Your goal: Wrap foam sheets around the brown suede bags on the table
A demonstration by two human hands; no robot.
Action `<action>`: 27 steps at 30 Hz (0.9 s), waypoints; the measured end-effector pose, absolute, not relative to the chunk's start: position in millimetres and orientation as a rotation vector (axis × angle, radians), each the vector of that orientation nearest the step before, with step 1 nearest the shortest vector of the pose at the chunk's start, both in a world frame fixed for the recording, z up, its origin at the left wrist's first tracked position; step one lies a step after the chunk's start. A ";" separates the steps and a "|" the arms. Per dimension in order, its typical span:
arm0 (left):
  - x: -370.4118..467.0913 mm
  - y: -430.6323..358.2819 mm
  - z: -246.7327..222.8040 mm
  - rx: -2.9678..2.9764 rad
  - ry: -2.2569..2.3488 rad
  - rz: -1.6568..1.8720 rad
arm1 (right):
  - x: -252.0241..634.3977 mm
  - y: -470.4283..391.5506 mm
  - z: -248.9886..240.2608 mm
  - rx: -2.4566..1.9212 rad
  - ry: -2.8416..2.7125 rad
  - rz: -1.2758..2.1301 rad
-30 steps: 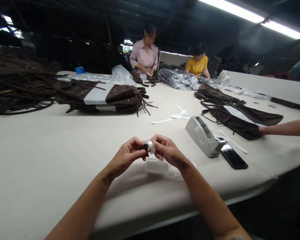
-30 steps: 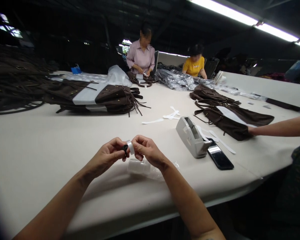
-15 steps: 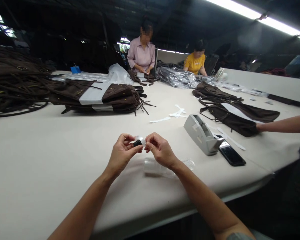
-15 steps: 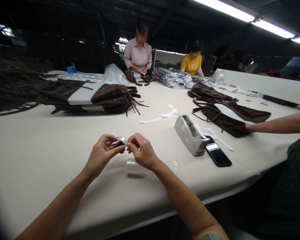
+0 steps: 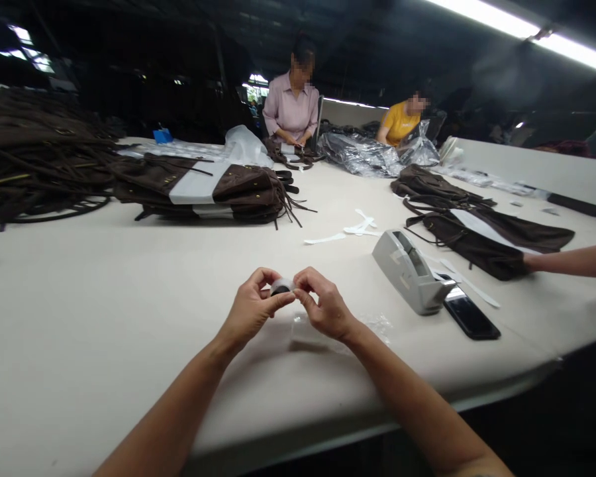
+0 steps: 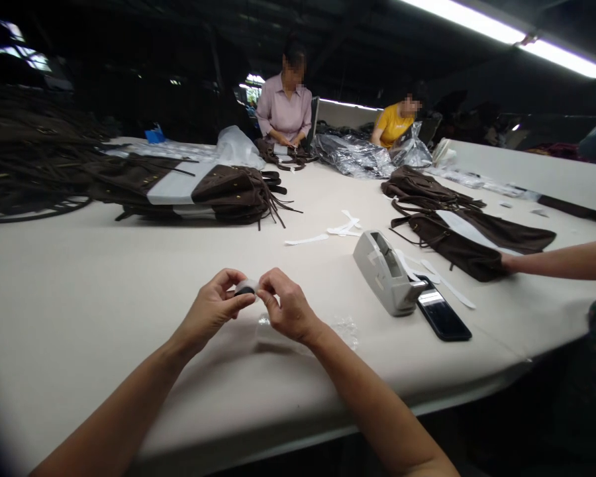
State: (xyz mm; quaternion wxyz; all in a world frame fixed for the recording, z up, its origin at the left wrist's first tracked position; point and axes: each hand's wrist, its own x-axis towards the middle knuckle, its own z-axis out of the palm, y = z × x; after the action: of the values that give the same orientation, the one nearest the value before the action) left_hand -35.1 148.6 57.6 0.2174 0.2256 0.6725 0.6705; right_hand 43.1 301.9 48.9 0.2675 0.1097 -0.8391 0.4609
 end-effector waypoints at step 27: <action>-27.5 149.3 32.8 0.567 2.217 1.559 | 31.7 324.5 4.0 -0.068 -2.620 1.055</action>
State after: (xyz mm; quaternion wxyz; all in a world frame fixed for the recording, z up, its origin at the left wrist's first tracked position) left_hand -27.5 149.3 32.8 0.1853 0.2013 0.7868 0.5532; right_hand 31.7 324.5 4.0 0.1577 -0.0238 -0.9157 0.3689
